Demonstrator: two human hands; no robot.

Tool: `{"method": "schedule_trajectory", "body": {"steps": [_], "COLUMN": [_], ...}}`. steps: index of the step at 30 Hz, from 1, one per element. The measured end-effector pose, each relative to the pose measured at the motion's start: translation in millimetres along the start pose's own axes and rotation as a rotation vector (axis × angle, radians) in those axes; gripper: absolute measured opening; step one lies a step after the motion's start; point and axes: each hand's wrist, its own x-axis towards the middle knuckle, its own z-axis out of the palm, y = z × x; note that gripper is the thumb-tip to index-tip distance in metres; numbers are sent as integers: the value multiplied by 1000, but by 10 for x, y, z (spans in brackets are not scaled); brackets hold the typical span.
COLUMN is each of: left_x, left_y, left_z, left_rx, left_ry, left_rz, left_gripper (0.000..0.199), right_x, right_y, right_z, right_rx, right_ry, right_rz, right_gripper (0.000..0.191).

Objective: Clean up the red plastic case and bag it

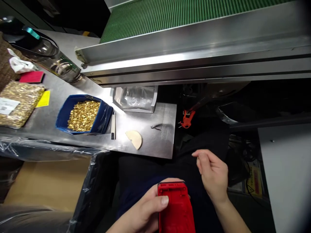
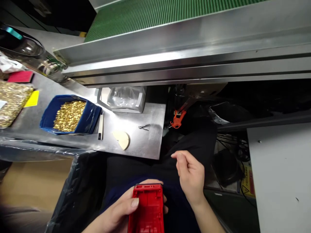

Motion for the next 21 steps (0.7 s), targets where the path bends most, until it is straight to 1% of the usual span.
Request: {"method": "schedule_trajectory", "body": {"steps": [1, 2, 4, 6, 9, 11, 13, 15, 17, 19, 21], "left_x": [-5, -7, -9, -17, -63, -113, -157, -178, -170, -146, -123], "left_y": [7, 12, 17, 17, 7, -4, -17, -30, -38, -41, -41], "left_z": [-6, -16, -47, -91, -166, -209, -241, -261, -273, -280, -286], "left_rx": [1, 3, 4, 11, 31, 29, 11, -16, -41, -60, -66], "left_ry": [4, 3, -7, -24, -61, -67, -62, -63, -74, -79, -75], "left_rz": [7, 10, 7, -8, -16, 2, 29, 49, 55, 49, 33], "left_gripper": [73, 77, 80, 80, 87, 96, 103, 105, 105, 106, 108], "right_x": [96, 206, 455, 714, 1036, 1146, 1146, 1060, 936, 823, 737], "right_y": [-15, -35, -83, -121, -140, -133, -121, -102, -72, -37, -20], "right_z": [57, 134, 351, 631, 1037, 1206, 1259, 1213, 1114, 1000, 874], "right_rx": [-40, -98, -237, -354, -443, -483, -505, -498, -482, -485, -501], "right_ry": [-33, -87, -216, -318, -380, -406, -420, -440, -487, -534, -538], "right_rz": [7, -27, -151, -264, -335, -353, -352, -332, -295, -255, -217], "right_gripper": [25, 25, 24, 24, 29, 26, 17, 15, 16, 12, 8]}}
